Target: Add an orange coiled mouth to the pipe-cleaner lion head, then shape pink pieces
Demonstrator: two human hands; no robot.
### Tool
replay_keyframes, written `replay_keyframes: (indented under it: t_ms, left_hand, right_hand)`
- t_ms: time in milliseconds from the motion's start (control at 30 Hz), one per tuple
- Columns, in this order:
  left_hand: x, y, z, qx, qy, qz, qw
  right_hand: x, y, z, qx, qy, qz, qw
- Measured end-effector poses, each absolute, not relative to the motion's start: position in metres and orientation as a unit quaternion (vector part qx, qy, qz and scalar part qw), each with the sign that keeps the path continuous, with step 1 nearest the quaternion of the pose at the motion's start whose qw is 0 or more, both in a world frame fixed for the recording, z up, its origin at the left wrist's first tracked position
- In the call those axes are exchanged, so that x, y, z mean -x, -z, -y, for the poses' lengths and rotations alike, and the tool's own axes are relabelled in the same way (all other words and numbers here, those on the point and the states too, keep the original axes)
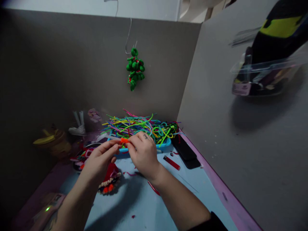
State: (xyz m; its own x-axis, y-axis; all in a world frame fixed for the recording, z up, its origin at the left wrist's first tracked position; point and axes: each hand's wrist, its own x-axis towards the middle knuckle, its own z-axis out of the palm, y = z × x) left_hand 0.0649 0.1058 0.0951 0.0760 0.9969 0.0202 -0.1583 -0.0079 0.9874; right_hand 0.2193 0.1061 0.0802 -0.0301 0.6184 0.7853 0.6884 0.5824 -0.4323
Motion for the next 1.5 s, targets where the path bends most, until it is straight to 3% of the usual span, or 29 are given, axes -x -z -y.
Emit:
replay_keyframes:
  t_ms: [267, 633, 933, 1067, 1300, 1500]
  left_hand:
    - [-0.064, -0.095, -0.103, -0.496, -0.517, -0.435, 0.545]
    - [-0.061, -0.093, -0.102, -0.499, -0.523, -0.417, 0.550]
    - [-0.062, -0.098, -0.107, -0.498, -0.538, -0.461, 0.500]
    - [-0.060, -0.096, -0.108, -0.520, -0.555, -0.484, 0.434]
    - [-0.056, -0.097, -0.107, -0.598, -0.545, -0.468, 0.356]
    - [-0.055, -0.101, -0.107, -0.558, -0.530, -0.459, 0.444]
  right_hand:
    - [-0.221, -0.080, -0.107, 0.459, 0.032, 0.719, 0.522]
    - [-0.216, -0.078, -0.103, 0.456, 0.202, 0.731, 0.467]
    - [-0.210, -0.073, -0.104, 0.418, 0.241, 0.744, 0.463]
    - [-0.210, -0.072, -0.103, 0.425, 0.167, 0.756, 0.470]
    - [-0.217, -0.082, -0.107, 0.410, -0.100, 0.762, 0.491]
    - [-0.219, -0.086, -0.109, 0.417, -0.136, 0.746, 0.501]
